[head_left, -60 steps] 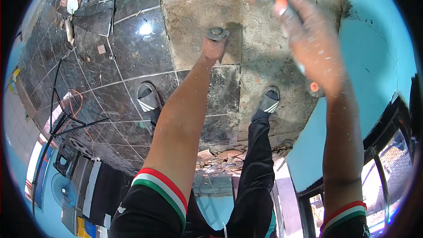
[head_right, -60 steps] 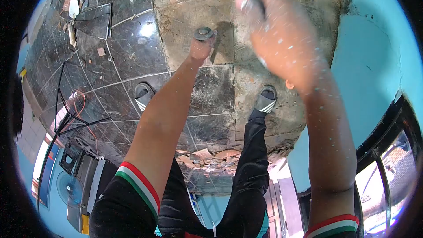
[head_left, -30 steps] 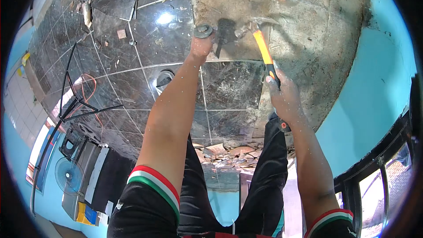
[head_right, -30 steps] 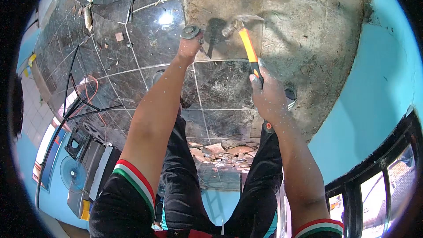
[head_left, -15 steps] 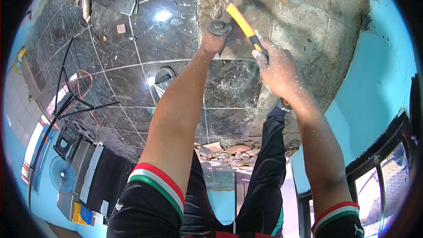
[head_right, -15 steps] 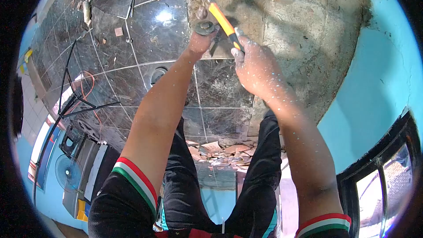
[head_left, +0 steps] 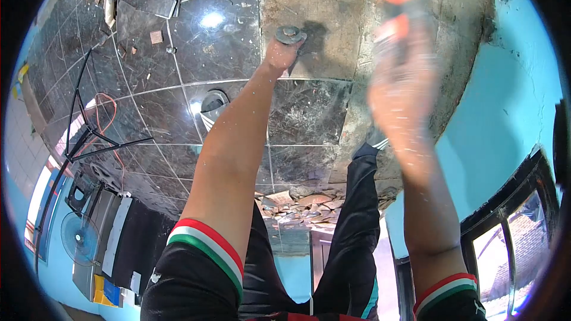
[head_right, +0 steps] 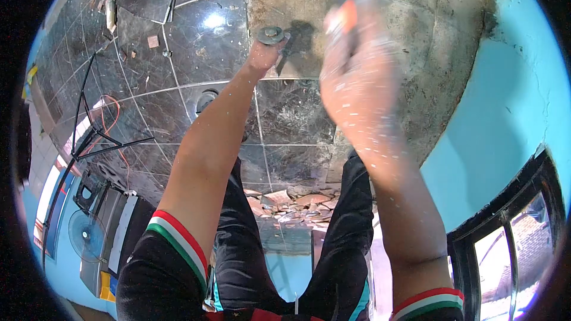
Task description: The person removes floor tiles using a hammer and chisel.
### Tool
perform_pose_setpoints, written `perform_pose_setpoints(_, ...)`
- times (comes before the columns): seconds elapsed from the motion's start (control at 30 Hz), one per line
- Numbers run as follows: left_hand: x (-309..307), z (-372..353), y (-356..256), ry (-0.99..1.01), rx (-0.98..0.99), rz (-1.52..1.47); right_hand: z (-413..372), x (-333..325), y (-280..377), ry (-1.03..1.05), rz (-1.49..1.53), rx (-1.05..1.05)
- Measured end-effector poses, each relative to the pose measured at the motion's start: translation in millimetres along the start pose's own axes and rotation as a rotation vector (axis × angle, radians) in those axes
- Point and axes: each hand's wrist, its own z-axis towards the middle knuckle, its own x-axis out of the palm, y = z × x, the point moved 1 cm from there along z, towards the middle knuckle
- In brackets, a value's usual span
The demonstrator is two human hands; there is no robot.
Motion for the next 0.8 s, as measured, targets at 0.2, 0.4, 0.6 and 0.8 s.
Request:
perform_pose_setpoints(0.2, 2.6, 2.9, 3.9, 0.008, 0.091, -0.013, -58.0, 37.5, -47.5, 0.766, -0.175, 0.491)
perform_pose_setpoints(0.4, -20.2, 2.7, 16.4, -0.079, -0.050, -0.177, -109.4, 31.7, -63.0, 0.607, -0.045, 0.477)
perform_pose_setpoints(0.6, -49.5, -0.6, 18.6, -0.152, -0.067, -0.153, -124.6, 19.1, -56.3, 0.821, -0.093, 0.699)
perform_pose_setpoints(0.8, -58.1, 5.9, 26.2, -0.065, -0.009, -0.020, -112.5, 22.5, -35.5, 0.687, 0.021, 0.529)
